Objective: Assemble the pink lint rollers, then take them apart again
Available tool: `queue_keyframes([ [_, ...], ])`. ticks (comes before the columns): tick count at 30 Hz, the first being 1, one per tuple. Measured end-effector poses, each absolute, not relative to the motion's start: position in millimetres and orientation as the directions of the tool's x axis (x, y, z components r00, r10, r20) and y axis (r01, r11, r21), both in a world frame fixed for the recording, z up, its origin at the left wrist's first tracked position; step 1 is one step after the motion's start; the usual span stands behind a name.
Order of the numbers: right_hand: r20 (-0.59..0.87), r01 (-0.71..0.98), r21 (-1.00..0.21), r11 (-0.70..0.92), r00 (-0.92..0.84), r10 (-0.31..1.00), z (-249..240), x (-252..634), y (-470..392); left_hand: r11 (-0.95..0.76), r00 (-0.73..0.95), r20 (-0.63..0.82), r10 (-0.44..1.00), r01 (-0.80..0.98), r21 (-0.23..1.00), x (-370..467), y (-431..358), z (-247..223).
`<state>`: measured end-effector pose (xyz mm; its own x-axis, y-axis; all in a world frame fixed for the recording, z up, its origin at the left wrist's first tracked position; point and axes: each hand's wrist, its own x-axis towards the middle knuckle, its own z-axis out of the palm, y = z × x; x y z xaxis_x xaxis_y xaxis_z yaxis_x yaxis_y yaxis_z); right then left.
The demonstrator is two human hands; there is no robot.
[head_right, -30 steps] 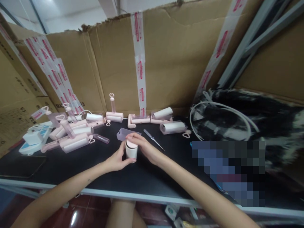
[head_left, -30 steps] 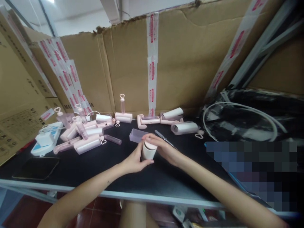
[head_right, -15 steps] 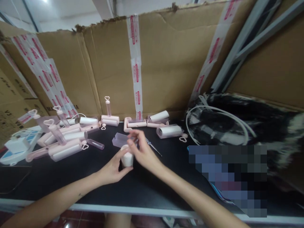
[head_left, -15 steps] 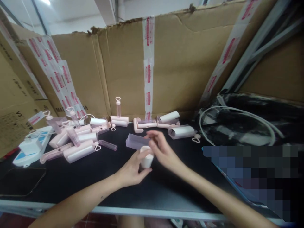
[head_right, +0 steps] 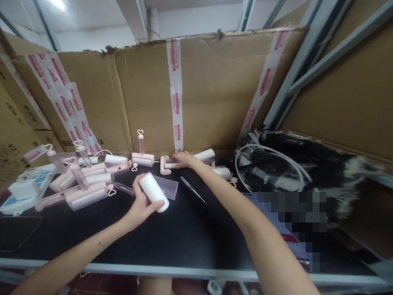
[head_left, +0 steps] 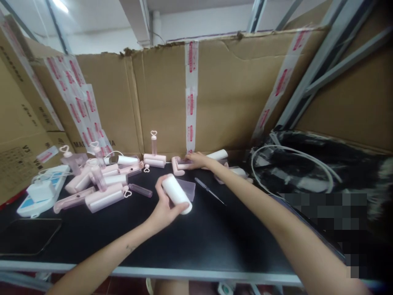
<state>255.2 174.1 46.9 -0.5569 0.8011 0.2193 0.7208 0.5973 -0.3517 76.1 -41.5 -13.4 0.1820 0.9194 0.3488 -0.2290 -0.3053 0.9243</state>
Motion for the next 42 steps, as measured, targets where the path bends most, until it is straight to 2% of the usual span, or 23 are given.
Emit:
queue_keyframes([
  [3, 0.264, 0.677, -0.43, 0.597, -0.538, 0.801, 49, 255, 173, -0.146, 0.204, 0.264, 0.943, -0.46, 0.876, 70, -41, 12],
  [9, 0.418, 0.501, -0.68, 0.535, -0.335, 0.845, 54, 269, 120, 0.023, 0.221, 0.142, 0.965, -0.61, 0.792, 58, -35, 25],
  [13, 0.351, 0.357, -0.817, 0.452, -0.313, 0.883, 41, 255, 46, 0.038, 0.193, 0.114, 0.975, -0.642, 0.766, 62, -36, 20],
  [15, 0.283, 0.143, -0.93, 0.34, -0.314, 0.906, 34, 242, 14, 0.01, 0.161, 0.118, 0.98, -0.629, 0.777, 67, -39, 17],
  [17, 0.231, 0.044, -0.967, 0.252, -0.274, 0.934, 29, 230, -9, -0.008, 0.148, 0.123, 0.981, -0.606, 0.796, 72, -42, 14],
  [20, 0.21, 0.041, -0.973, 0.225, -0.228, 0.951, 24, 222, -24, 0.019, 0.199, 0.111, 0.974, -0.556, 0.831, 77, -47, 11],
  [24, 0.17, 0.097, -0.974, 0.207, -0.3, 0.939, 20, 226, -32, 0.071, 0.259, 0.076, 0.963, -0.514, 0.855, 80, -51, 7],
  [27, 0.104, 0.072, -0.988, 0.135, -0.334, 0.937, 17, 227, -37, 0.082, 0.259, 0.064, 0.964, -0.517, 0.852, 81, -53, 4],
  [30, 0.105, 0.043, -0.991, 0.127, -0.339, 0.935, 13, 226, -42, 0.062, 0.26, 0.082, 0.962, -0.502, 0.863, 82, -53, 0],
  [38, 0.171, 0.143, -0.965, 0.218, -0.286, 0.943, 3, 228, -46, -0.166, 0.359, 0.266, 0.895, -0.286, 0.944, 78, -51, -10],
  [42, 0.252, 0.223, -0.919, 0.324, -0.301, 0.92, 1, 228, -46, -0.249, 0.322, 0.259, 0.911, -0.072, 0.966, 77, -54, -3],
])
